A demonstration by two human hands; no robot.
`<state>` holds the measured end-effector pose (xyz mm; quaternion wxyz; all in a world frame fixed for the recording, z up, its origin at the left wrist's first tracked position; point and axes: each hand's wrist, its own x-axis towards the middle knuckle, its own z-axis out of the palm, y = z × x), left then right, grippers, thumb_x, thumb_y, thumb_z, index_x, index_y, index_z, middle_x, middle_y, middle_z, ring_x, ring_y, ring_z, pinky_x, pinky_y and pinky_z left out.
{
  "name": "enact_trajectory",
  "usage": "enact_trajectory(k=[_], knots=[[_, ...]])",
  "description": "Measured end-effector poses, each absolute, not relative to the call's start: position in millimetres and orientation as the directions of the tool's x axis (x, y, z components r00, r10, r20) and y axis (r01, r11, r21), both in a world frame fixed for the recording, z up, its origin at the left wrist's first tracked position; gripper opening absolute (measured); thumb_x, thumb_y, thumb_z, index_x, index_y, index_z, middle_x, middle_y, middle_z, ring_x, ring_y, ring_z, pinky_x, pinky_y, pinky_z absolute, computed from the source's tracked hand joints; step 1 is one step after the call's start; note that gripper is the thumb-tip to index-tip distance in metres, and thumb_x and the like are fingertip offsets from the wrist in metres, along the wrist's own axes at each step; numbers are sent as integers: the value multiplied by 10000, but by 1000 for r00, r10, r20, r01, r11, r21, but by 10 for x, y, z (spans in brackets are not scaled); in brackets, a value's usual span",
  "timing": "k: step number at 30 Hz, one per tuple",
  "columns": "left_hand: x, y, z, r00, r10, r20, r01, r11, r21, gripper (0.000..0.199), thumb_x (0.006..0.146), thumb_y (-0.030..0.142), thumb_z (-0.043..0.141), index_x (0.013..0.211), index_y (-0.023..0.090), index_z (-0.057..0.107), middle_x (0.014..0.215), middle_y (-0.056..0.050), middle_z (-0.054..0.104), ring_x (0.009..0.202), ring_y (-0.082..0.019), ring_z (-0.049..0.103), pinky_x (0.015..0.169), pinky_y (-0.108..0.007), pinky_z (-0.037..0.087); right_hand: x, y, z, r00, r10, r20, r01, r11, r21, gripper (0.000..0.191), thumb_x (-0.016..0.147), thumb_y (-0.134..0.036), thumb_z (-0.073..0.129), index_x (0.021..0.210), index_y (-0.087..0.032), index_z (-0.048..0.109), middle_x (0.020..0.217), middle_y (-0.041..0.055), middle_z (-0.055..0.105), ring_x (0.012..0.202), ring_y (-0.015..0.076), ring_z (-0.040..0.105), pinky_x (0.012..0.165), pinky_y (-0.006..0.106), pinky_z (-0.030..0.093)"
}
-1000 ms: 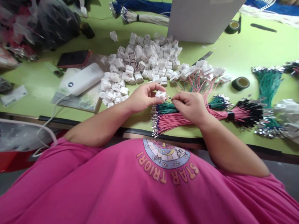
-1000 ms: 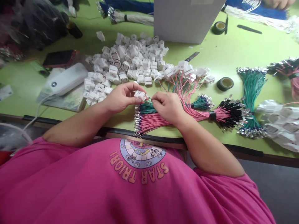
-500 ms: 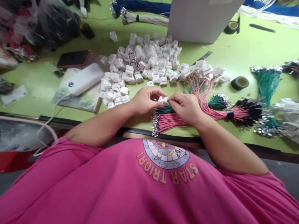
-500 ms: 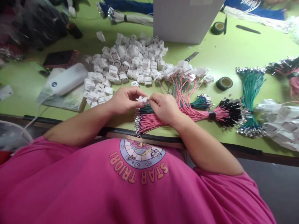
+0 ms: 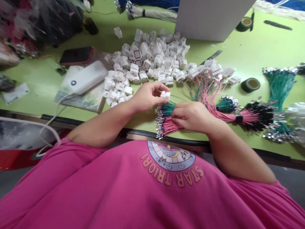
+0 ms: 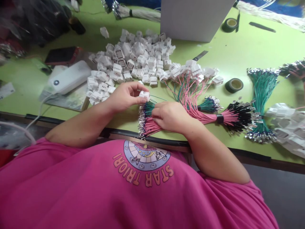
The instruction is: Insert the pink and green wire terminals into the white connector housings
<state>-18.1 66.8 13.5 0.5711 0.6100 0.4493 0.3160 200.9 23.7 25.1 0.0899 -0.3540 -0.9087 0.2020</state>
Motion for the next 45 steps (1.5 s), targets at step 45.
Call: enact_trajectory(k=[45], knots=[[-154,630,168,519,764,-383,7,444,896,483,567,411,953,843,113,693,691,-21,683,606,-99,623,624,-252,525,1941,234,22,-545,742,391,715,655,-245,327,998,-241,375,794,-203,627,747,89,657,683,191,559,670,336,415]])
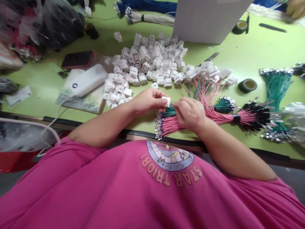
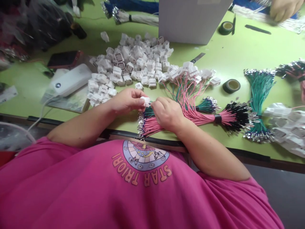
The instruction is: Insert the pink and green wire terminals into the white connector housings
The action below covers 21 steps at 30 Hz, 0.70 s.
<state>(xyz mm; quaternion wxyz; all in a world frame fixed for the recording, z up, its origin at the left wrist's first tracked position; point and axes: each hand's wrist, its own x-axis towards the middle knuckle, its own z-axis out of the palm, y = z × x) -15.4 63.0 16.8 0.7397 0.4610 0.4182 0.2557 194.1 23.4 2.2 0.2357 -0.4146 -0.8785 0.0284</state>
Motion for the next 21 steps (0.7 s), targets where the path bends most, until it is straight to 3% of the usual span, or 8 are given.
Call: enact_trajectory(k=[3,7,9,13,18,21], knots=[[-137,636,173,495,790,-363,-8,422,907,509,538,404,966,846,109,688,694,-17,684,591,-92,620,609,-242,527,1918,240,32,-440,803,401,700,587,-407,258,968,-254,445,833,-185,654,768,81,676,710,185,586,689,319,426],[-138,652,171,446,834,-325,25,352,936,443,600,334,944,871,105,680,686,-7,677,592,-87,621,629,-244,543,1918,252,65,-344,898,275,668,440,-600,201,907,-264,528,770,-190,654,696,31,657,642,154,571,645,288,398],[-137,646,167,461,828,-319,34,343,939,432,618,342,934,871,104,677,685,-9,676,595,-87,622,630,-244,544,1918,247,59,-377,890,258,674,454,-583,248,921,-265,492,753,-190,659,700,38,666,646,155,579,646,288,393],[-130,621,166,499,809,-310,43,334,942,491,558,387,956,850,107,677,710,-15,680,600,-83,616,618,-237,535,1907,226,28,-481,831,280,711,556,-431,317,933,-257,435,711,-191,652,662,58,661,622,166,561,631,306,375],[-141,627,147,458,847,-271,122,243,962,446,586,324,940,884,111,686,689,-6,661,616,-97,619,625,-247,517,1901,214,71,-391,878,278,682,478,-554,264,924,-264,480,798,-191,700,734,51,707,666,159,603,645,289,406],[-149,628,117,454,855,-250,156,200,967,440,599,324,928,900,107,692,710,-14,667,633,-98,609,629,-245,496,1893,208,70,-402,872,279,679,489,-548,279,919,-252,469,778,-188,701,707,48,693,652,155,593,636,284,397]])
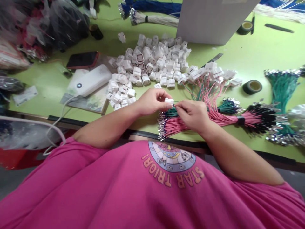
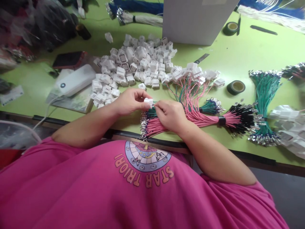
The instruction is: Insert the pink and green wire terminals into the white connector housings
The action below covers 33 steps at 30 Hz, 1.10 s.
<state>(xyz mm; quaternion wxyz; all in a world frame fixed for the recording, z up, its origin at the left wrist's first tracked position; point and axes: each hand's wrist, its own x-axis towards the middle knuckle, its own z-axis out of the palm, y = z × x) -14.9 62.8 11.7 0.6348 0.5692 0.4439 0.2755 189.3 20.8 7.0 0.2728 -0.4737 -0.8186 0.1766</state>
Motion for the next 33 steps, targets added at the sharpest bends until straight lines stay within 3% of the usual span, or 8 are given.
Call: enact_trajectory(k=[6,12,18,21,24,28,30,33], knots=[[-147,616,66,475,852,-219,188,145,971,473,608,382,917,924,110,694,732,-16,657,641,-90,577,634,-241,461,1881,216,31,-457,851,258,716,524,-461,293,933,-246,445,778,-176,684,715,67,689,656,163,582,652,294,389],[-143,660,156,471,880,-67,267,-70,961,396,714,380,844,977,133,679,796,-21,649,696,-109,583,687,-276,476,2004,352,165,-405,891,204,628,433,-646,203,908,-297,562,819,-202,718,729,24,696,661,149,592,632,289,410],[-805,739,586,244,961,129,755,-272,597,463,856,432,738,1226,178,626,1248,-72,613,1231,-300,482,1159,-487,326,2756,660,281,309,865,395,459,228,-859,122,840,-267,661,749,-222,729,602,37,620,497,138,517,504,330,363],[-1274,644,549,103,964,246,891,-199,408,572,866,539,693,1315,205,572,1430,-42,507,1403,-375,319,1256,-537,154,3106,810,288,288,894,343,775,-7,-632,259,798,-313,684,557,-226,643,493,-1,454,496,146,458,570,361,332],[-1579,494,226,65,969,238,849,-179,497,726,852,698,601,1422,264,481,1561,-27,409,1484,-339,293,1286,-463,174,3173,883,296,228,956,186,947,-174,-270,503,763,-382,728,393,-236,420,442,-34,228,492,122,314,591,375,254],[-1659,395,-159,25,993,114,791,-89,605,849,808,703,625,1501,263,410,1672,-99,240,1578,-367,139,1313,-495,94,2798,758,365,298,889,347,953,-254,-166,291,822,-384,672,627,-168,679,544,103,554,531,168,442,575,380,234],[-1596,403,-197,28,997,71,787,-65,614,846,784,586,720,1507,274,411,1690,-106,186,1584,-390,103,1310,-538,91,2503,620,366,105,883,458,982,-20,-186,301,887,-375,591,802,-131,747,715,152,691,628,200,559,583,363,301],[-1429,423,-137,71,996,45,794,-83,602,810,782,409,763,1501,261,421,1696,-127,144,1579,-415,108,1302,-587,105,2137,458,263,-414,879,238,837,470,-281,271,927,-283,528,999,-164,760,965,106,757,845,207,662,734,323,459]])
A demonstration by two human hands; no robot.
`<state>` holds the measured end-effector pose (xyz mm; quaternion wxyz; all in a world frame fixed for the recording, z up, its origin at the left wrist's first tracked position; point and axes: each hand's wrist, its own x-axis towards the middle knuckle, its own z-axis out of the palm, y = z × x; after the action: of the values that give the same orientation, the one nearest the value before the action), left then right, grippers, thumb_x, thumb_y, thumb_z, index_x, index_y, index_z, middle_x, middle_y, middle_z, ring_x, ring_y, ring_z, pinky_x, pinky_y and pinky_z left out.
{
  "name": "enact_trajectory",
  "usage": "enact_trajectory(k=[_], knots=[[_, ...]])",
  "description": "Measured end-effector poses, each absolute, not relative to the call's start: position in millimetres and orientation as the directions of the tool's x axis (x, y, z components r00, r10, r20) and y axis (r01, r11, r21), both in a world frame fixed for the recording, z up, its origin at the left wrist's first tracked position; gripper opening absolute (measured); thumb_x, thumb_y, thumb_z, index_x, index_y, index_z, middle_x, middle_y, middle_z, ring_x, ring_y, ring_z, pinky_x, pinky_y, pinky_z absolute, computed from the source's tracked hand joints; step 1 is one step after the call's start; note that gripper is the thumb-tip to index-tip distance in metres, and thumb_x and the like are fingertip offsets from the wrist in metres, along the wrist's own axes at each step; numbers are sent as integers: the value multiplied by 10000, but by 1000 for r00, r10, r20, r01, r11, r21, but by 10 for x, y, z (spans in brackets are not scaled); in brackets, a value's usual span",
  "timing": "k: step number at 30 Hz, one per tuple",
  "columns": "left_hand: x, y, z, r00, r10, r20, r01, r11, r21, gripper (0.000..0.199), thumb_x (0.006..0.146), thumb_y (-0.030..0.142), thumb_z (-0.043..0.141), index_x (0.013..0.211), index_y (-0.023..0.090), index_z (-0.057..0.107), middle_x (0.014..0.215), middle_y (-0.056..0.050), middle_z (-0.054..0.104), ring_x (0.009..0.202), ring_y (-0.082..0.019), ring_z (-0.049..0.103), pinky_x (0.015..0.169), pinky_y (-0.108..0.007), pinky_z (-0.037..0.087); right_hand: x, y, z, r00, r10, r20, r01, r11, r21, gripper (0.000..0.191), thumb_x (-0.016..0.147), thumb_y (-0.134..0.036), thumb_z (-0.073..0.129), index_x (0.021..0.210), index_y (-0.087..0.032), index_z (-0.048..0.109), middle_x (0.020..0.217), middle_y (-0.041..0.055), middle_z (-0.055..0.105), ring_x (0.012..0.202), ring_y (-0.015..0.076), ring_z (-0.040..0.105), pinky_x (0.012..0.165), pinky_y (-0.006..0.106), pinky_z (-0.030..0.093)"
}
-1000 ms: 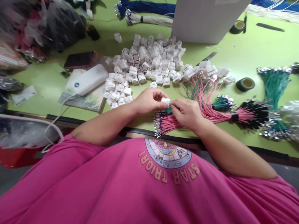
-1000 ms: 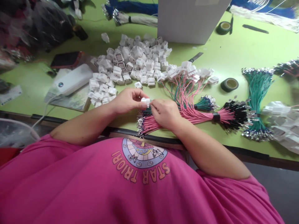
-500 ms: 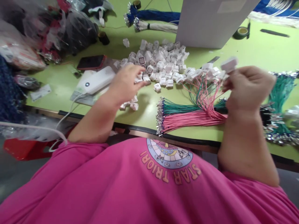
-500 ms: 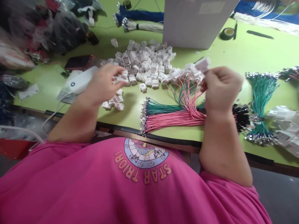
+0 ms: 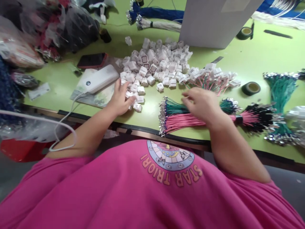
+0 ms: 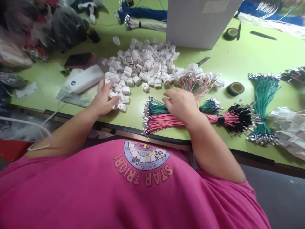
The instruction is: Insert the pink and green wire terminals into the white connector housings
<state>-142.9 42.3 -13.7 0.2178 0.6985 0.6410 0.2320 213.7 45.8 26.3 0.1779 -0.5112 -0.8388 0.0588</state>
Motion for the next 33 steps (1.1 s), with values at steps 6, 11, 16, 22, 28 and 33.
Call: enact_trajectory(k=[6,11,16,22,28,33], knots=[[-1043,395,-72,169,985,-27,865,-135,483,687,906,345,600,1521,158,359,1694,-184,96,1589,-364,115,1301,-547,159,1996,490,61,-562,822,-90,789,500,-357,278,922,-218,513,1000,-157,773,1020,106,743,985,240,673,867,343,488],[-895,439,44,279,958,-66,880,-228,418,637,928,356,574,1507,158,400,1671,-180,187,1567,-351,201,1285,-517,213,2032,494,51,-490,872,-26,785,428,-447,236,860,-206,564,880,-191,799,926,59,770,900,214,699,810,321,491],[-735,585,325,329,944,10,903,-318,290,441,906,397,609,1294,189,620,1430,-140,542,1398,-346,432,1210,-514,288,2015,456,9,-414,906,95,757,400,-517,231,800,-184,570,838,-201,798,868,35,782,829,209,713,780,316,496],[-433,823,291,386,916,-110,916,-367,164,239,897,379,592,922,169,703,976,-122,682,1082,-319,591,1054,-531,351,2025,455,-8,-347,908,234,733,418,-536,190,757,-180,556,766,-189,746,797,50,752,746,198,672,731,315,491],[-476,930,347,439,895,-81,865,-397,308,155,828,240,615,937,172,702,944,-92,669,970,-245,606,963,-422,438,1982,393,41,-402,884,239,631,456,-627,221,753,-210,589,926,-175,723,719,15,682,637,140,581,676,290,453],[-305,782,532,416,909,-34,542,-218,812,191,825,188,655,1009,156,690,957,-53,651,872,-162,641,844,-325,514,1971,352,126,-406,865,296,475,476,-740,161,853,-271,590,829,-195,730,764,16,705,664,128,588,660,285,450]])
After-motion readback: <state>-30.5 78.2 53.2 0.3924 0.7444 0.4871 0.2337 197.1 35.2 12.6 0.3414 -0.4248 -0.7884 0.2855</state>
